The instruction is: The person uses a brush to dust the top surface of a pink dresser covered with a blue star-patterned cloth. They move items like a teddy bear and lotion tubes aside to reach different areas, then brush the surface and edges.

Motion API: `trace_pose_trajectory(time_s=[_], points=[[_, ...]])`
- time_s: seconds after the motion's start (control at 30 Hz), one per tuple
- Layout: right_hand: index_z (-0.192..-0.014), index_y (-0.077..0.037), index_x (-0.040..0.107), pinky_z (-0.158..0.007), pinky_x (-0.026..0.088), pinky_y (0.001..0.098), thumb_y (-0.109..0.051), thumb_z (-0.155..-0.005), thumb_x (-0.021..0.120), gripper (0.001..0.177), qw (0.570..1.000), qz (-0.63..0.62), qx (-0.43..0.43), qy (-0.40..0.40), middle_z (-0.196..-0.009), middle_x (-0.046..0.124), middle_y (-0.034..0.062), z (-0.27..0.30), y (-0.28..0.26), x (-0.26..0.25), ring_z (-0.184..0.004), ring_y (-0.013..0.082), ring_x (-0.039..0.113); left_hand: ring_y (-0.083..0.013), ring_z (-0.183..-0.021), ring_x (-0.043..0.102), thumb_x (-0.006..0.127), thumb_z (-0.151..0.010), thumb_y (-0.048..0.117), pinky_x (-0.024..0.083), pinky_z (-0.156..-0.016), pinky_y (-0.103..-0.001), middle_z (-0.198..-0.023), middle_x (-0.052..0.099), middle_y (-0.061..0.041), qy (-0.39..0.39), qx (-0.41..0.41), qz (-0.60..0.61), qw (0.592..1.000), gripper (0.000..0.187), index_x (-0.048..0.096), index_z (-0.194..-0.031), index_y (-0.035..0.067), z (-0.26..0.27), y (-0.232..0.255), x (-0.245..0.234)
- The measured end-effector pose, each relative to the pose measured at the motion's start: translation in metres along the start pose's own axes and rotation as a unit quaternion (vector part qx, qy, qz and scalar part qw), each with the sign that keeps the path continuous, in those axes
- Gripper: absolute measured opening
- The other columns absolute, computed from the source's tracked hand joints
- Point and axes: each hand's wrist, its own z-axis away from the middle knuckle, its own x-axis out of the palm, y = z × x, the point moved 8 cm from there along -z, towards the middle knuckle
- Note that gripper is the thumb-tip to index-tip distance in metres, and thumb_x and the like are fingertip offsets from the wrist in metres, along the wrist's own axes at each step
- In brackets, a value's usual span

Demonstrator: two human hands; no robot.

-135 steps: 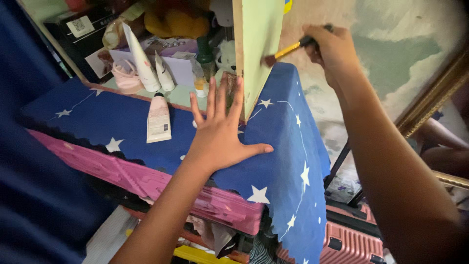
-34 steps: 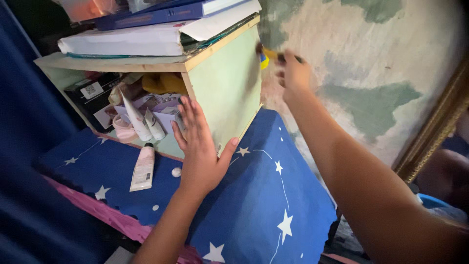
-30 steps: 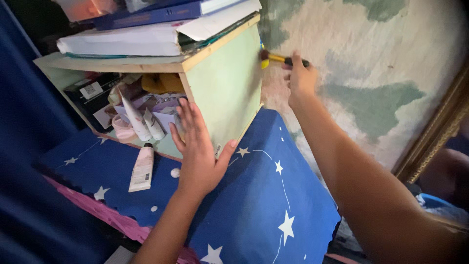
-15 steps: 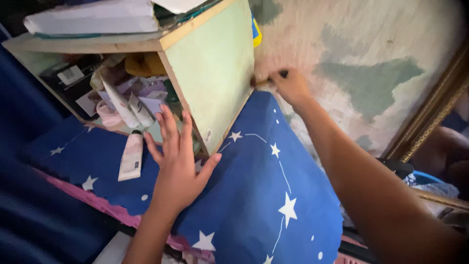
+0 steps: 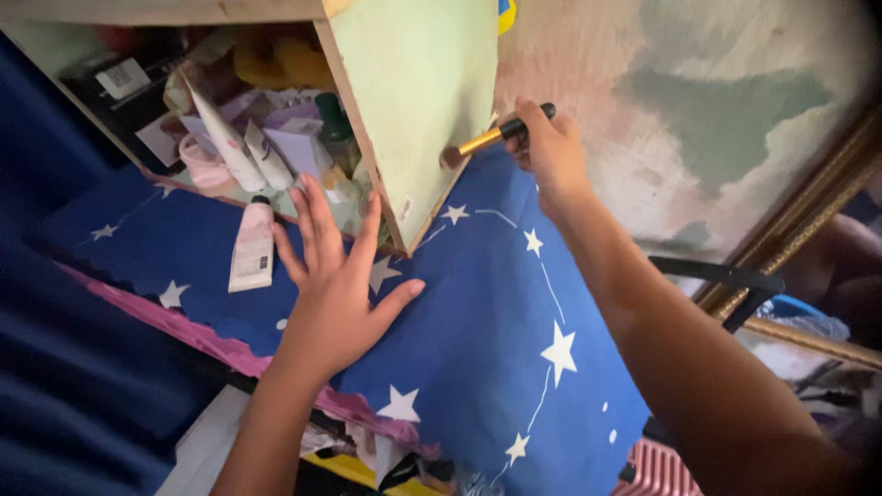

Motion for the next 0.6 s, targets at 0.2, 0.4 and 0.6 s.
trace_pose_trajectory(time_s=[0.2,0.4,0.6], points=[[-0.086,-0.003,0.071,-0.054,0.046,0.0245,-0.03,-0.1,0.064,0.031,0.994,0.082,-0.006,-0.068,-0.07,0.066,0.0049,0.052,-0.012,0.022,-0.058,0.0117,0.059,-0.0538,-0.153,-0.01,0.07,-0.086,0.058,-0.009,-0.114,-0.074,-0.163,-0.011,-0.036,-0.019,0.009,-0.005,1.0,0.098,0.031,-0.161,0.009,-0.001,-0.002,0.005],[-0.101,-0.005,0.069,-0.061,0.049,0.0227,-0.031,-0.105,0.056,0.029,0.988,0.006,-0.029,-0.154,-0.08,0.07,0.0051,0.084,-0.023,0.04,-0.067,0.0094,0.063,-0.0537,-0.154,-0.01,0.069,-0.089,0.06,-0.009,-0.116,-0.074,-0.165,-0.009,-0.035,-0.019,0.01,0.014,1.0,0.096,0.032,-0.162,0.01,0.003,-0.001,0.004],[-0.101,-0.003,0.072,-0.062,0.046,0.0231,-0.031,-0.108,0.058,0.032,0.99,-0.073,-0.02,-0.116,-0.08,0.068,0.0051,0.102,-0.017,0.035,-0.068,0.0099,0.06,-0.0523,-0.153,-0.011,0.072,-0.076,0.075,-0.01,-0.114,-0.074,-0.162,-0.009,-0.037,-0.029,0.01,-0.003,1.0,0.123,0.024,-0.158,-0.003,0.001,-0.001,0.008]])
